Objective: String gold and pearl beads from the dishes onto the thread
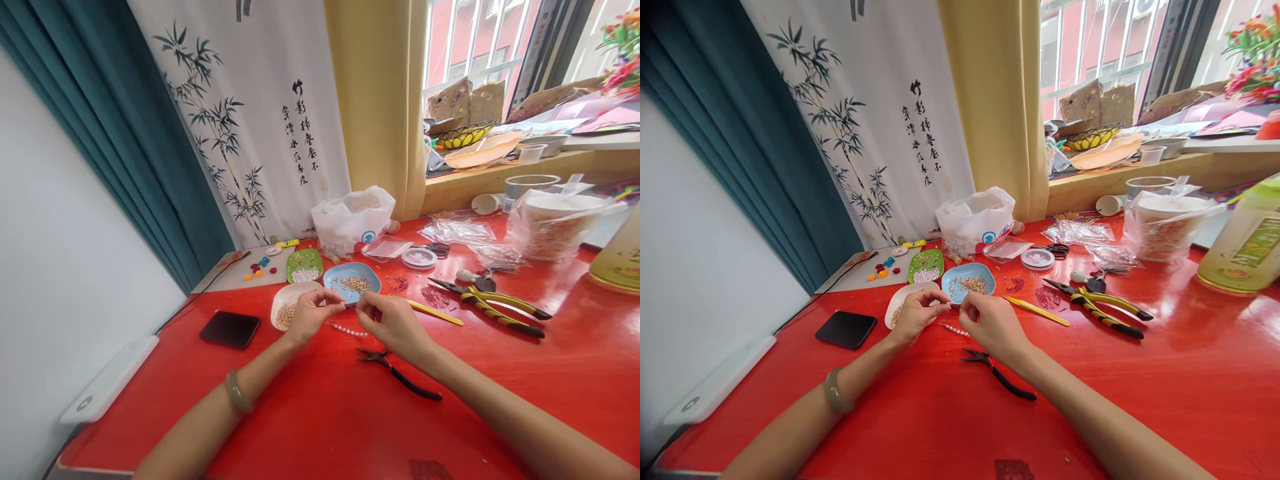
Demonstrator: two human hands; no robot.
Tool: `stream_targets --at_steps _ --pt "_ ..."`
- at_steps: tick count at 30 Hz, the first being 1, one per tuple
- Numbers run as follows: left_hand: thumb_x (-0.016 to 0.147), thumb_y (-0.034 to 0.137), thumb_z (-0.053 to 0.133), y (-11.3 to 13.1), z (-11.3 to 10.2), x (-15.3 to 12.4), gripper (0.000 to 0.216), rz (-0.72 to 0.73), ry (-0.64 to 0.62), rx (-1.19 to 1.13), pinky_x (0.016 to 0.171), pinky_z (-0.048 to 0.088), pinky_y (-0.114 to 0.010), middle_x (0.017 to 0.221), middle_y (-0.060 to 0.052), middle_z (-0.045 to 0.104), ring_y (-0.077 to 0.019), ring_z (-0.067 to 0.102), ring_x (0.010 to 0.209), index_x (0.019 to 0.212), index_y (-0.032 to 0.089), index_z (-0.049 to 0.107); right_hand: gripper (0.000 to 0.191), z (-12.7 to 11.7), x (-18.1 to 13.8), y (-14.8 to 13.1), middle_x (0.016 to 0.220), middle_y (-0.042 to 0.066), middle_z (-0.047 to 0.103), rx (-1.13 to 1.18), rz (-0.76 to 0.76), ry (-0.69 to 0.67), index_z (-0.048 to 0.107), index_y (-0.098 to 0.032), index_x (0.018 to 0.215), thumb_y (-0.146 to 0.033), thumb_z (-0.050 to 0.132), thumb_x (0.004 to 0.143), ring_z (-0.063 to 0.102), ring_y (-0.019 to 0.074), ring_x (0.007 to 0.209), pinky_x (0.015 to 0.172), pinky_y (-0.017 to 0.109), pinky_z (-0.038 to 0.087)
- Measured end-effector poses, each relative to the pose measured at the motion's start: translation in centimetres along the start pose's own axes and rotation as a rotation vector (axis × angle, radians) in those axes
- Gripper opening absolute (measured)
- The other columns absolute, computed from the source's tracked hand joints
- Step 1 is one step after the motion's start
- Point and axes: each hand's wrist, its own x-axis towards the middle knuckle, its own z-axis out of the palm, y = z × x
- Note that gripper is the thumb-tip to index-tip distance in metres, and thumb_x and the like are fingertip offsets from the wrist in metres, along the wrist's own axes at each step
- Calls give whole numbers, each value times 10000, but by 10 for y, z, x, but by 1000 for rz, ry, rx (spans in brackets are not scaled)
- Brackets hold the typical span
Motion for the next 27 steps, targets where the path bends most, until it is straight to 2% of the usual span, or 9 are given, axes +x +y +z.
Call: stream_targets --at_steps 8,19,27 --pt "645 299 657 3 -1 -2 154 42 -6 118 673 413 -248 698 -23 606 -137 537 691 712 162 636 122 2 -2 3 511 -23 505 -12 -39 -9 497 -185 595 -137 440 691 415 92 472 487 207 313" --pt "643 322 663 0 -1 -2 194 36 -8 135 657 425 -242 696 -20 605 -131 543 689 716 146 631 112 4 -2 4 517 -22 513 -22 -69 6 508 -181 603 -137 444 684 422 87 467 484 203 309" --pt "663 273 655 6 2 -5 136 106 -53 140 679 450 -248 724 -31 618 -135 561 707 714 150 627 118 4 -1 6 516 -21 520 -44 -67 2 499 -181 597 -141 438 689 420 87 464 478 202 298"
